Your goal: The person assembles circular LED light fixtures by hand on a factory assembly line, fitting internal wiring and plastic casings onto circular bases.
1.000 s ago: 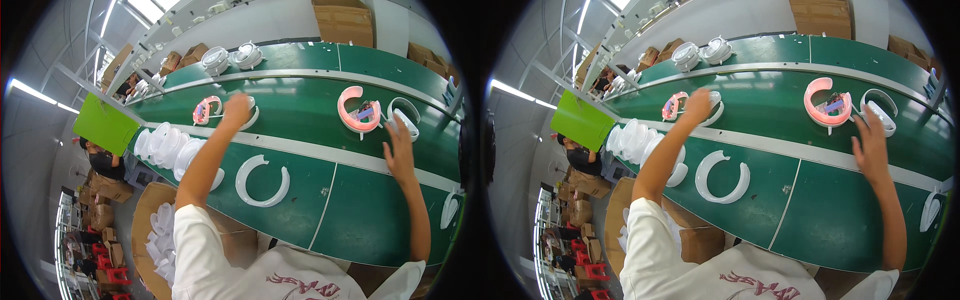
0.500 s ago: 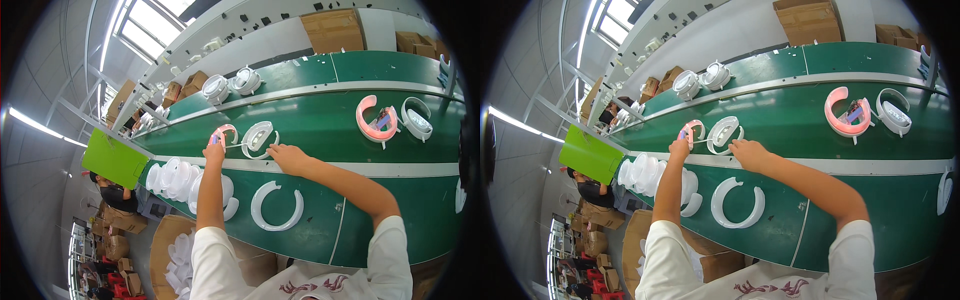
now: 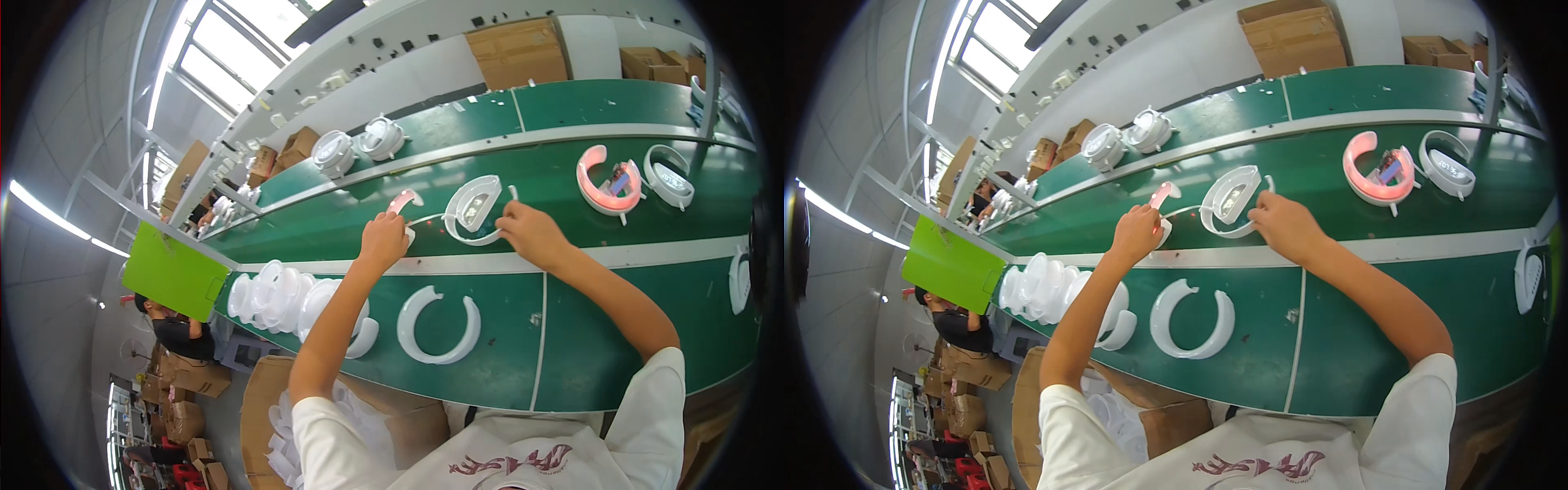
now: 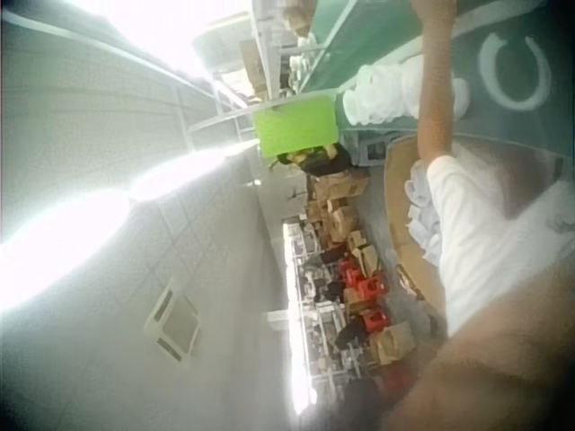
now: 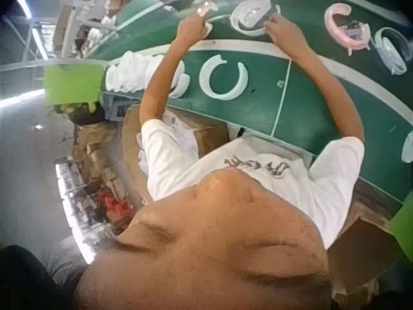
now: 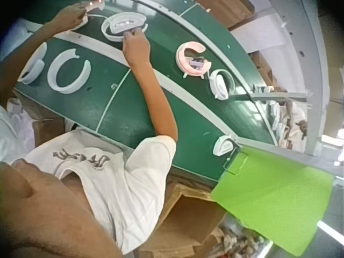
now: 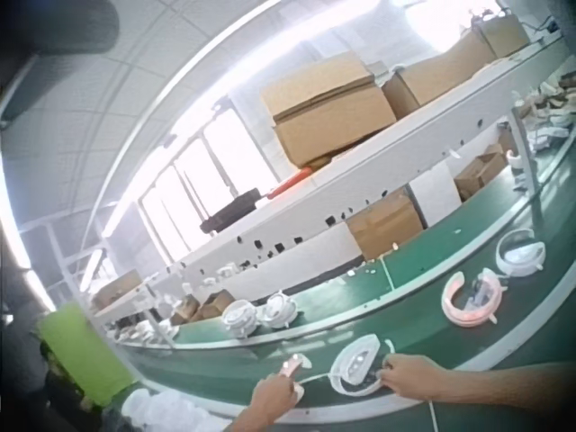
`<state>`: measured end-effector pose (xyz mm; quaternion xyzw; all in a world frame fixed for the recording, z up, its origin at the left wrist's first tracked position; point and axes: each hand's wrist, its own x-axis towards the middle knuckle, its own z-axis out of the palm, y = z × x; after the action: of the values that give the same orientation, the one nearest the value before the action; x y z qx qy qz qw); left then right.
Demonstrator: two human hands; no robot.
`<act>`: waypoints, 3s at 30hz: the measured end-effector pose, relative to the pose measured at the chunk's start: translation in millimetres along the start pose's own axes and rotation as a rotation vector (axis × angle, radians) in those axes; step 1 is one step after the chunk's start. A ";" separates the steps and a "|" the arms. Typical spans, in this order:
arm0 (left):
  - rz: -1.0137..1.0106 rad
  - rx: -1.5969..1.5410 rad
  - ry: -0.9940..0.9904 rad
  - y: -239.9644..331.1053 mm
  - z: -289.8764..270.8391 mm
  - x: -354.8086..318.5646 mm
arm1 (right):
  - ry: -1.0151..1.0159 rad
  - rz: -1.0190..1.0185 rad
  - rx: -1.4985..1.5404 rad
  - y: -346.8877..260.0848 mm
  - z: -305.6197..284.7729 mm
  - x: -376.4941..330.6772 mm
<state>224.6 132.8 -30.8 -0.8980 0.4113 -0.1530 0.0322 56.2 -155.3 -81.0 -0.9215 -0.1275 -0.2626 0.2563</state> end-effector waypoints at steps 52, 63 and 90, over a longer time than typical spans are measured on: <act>-0.010 -0.044 -0.085 143.6 -32.7 -127.9 | 0.018 0.285 0.079 -145.0 -50.5 -239.2; 0.594 -0.495 0.090 299.8 -65.5 -85.5 | 0.159 0.246 0.119 -134.1 -53.9 -248.3; 0.363 -0.774 -0.126 283.0 -53.8 -61.9 | 0.127 0.289 0.173 -131.4 -55.9 -251.6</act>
<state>-35.9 -4.0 -46.9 -0.7646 0.5867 0.0758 -0.2557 -224.4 -100.8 -125.1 -0.8863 0.0006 -0.2688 0.3771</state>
